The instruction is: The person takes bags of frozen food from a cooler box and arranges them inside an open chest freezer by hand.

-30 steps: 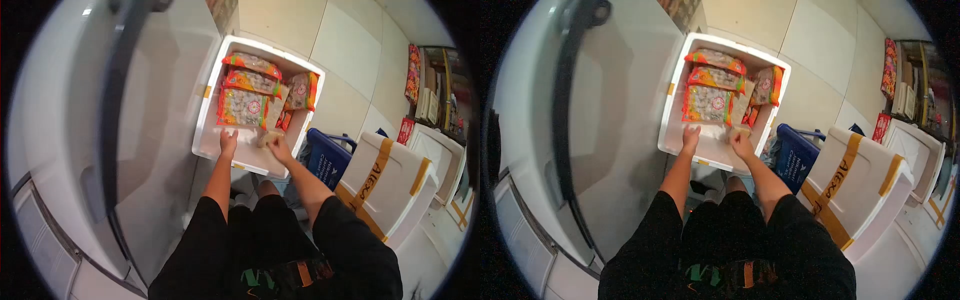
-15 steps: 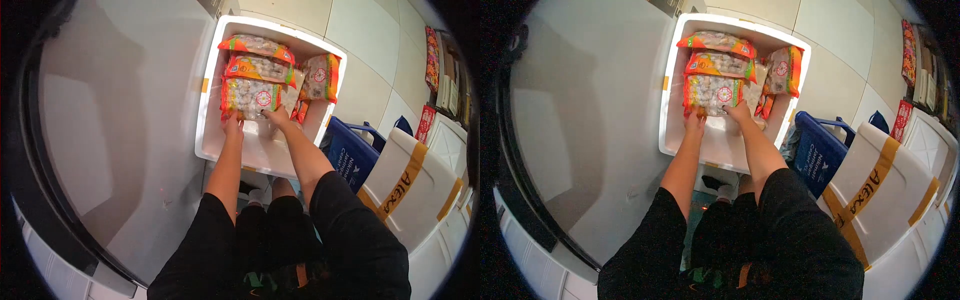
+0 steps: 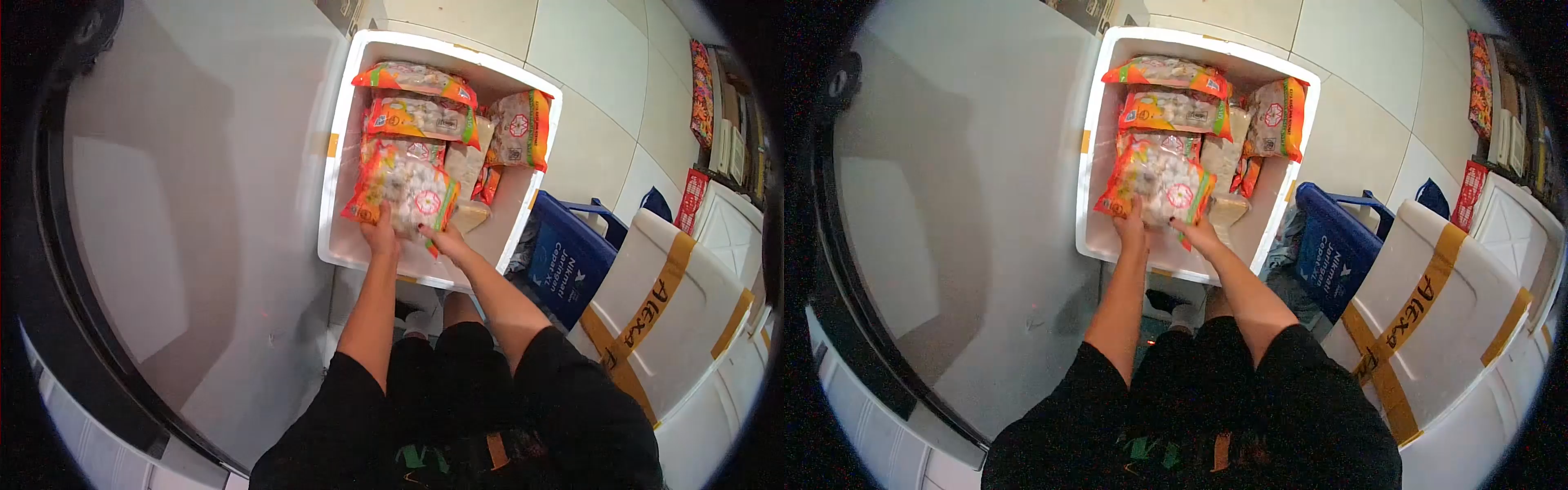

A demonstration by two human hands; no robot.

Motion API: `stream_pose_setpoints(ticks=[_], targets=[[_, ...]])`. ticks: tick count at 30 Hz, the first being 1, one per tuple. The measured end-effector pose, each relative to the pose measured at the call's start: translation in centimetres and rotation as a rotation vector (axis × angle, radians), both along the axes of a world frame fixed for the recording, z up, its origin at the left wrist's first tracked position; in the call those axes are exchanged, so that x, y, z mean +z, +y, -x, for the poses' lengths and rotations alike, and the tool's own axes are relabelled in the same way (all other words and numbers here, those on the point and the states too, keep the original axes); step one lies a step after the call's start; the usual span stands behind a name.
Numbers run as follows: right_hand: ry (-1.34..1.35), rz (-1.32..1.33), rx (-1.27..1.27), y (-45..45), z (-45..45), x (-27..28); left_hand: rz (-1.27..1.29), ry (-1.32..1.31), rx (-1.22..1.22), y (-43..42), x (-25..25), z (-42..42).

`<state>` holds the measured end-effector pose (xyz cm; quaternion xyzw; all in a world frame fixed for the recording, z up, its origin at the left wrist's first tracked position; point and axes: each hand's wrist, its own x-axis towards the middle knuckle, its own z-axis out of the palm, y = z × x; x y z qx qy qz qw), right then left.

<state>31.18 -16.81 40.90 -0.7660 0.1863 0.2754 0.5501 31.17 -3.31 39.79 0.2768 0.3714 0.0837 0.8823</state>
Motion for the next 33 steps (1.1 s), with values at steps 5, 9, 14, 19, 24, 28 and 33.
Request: stream_pose_setpoints(ticks=[5, 9, 14, 19, 24, 28, 33], targets=[[-0.497, 0.428, 0.293, -3.7, 1.8, 2.1, -0.749, -0.269, -0.295, 1.6, 1.4, 1.9], [-0.977, 0.54, 0.213, -2.8, -0.8, 10.9, -1.008, -0.409, -0.651, 3.2, 7.7, -0.5], [-0.999, 0.733, 0.65, -3.9, -1.7, 12.6, -1.467, -0.758, -1.338, 0.6, 12.9, -2.7], [-0.355, 0.292, 0.402, -5.0, 2.1, 12.5, -1.402, -0.667, -1.304, 0.4, 13.5, -0.1], [-0.46, 0.162, 0.318, -3.7, 5.2, 14.3, -1.717, -0.648, -0.591, 4.3, 15.6, 5.6], [-0.411, -0.236, 0.13, -3.2, 6.6, 17.6, -1.132, -0.333, -0.278, 6.2, 15.8, 12.4], [-0.163, -0.593, 0.232, 0.8, 6.3, 25.6, -0.271, -0.421, -0.42, 8.7, 20.7, 18.2]])
